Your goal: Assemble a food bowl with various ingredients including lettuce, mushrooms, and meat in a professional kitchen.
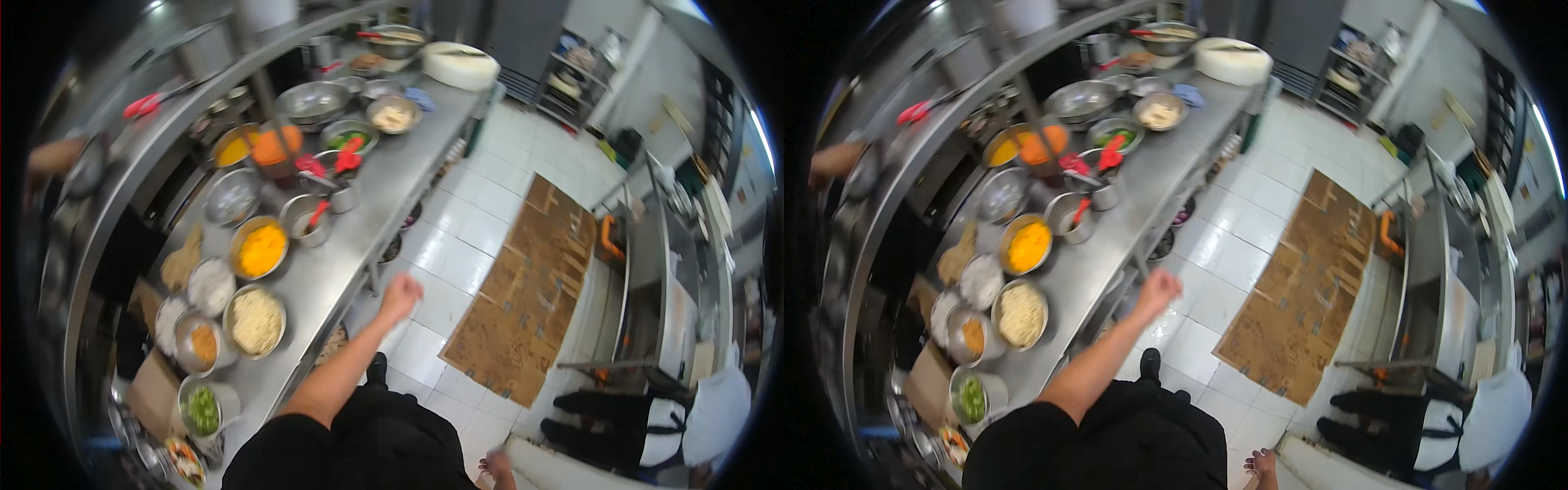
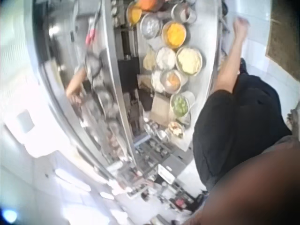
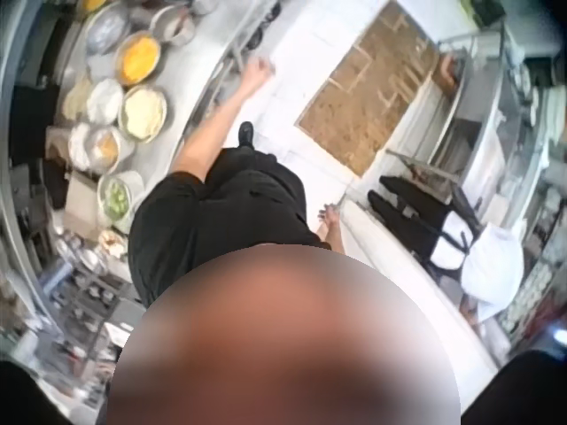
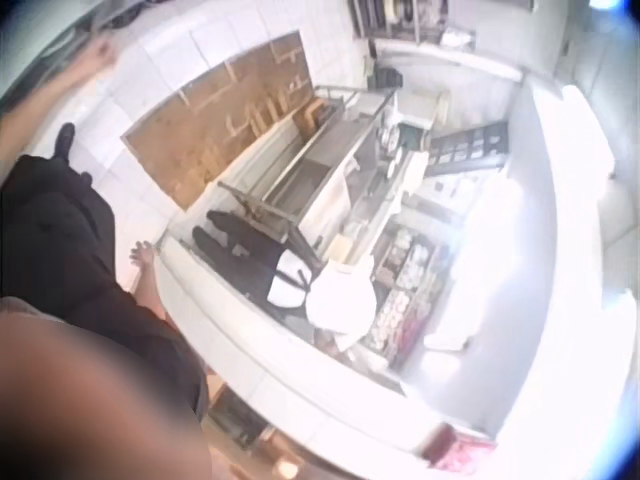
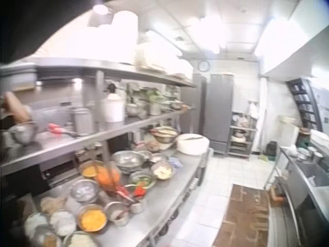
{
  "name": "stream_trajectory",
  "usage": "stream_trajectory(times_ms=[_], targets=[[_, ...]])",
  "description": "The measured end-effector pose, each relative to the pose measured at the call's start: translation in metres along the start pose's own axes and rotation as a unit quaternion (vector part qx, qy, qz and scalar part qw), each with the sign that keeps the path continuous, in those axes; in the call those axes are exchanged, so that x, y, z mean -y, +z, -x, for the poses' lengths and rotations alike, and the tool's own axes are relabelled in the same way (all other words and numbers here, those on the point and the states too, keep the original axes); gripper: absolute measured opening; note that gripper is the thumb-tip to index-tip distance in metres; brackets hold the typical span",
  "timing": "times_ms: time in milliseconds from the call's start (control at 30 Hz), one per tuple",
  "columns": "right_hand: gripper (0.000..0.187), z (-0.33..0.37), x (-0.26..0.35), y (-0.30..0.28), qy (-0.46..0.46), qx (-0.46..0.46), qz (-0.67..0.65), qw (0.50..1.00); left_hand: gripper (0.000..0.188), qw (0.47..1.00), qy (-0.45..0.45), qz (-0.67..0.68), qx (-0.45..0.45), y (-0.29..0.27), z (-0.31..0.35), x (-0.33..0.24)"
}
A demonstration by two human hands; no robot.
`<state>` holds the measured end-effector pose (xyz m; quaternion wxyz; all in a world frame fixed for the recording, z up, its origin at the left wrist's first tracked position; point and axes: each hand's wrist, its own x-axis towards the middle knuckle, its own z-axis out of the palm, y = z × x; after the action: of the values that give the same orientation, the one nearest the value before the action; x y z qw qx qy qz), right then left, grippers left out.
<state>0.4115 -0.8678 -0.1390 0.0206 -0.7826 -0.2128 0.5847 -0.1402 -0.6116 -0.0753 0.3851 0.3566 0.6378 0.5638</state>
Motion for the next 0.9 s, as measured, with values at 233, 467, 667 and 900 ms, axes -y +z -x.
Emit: stream_trajectory(times_ms=[233, 467, 667, 900], targets=[[0.029, -0.017, 0.07, -0.004, -0.065, 0.085, 0.04, 0.993, 0.021, 0.988, -0.12, -0.076, -0.057, -0.144, 0.335, -0.032], [0.017, -0.03, 0.134, 0.108, -0.236, 0.151, 0.275, 0.919, 0.028, 0.93, -0.225, -0.192, -0.217, -0.243, 0.565, -0.022], [0.039, 0.131, 0.092, 0.323, -0.504, 0.208, 0.474, 0.692, 0.057, 0.787, -0.461, -0.28, -0.3, -0.27, 0.871, 0.165], [0.025, 0.435, -0.111, 0.505, -0.707, 0.352, 0.435, 0.433, 0.04, 0.551, -0.697, 0.06, -0.456, -0.224, 1.17, 0.175]])
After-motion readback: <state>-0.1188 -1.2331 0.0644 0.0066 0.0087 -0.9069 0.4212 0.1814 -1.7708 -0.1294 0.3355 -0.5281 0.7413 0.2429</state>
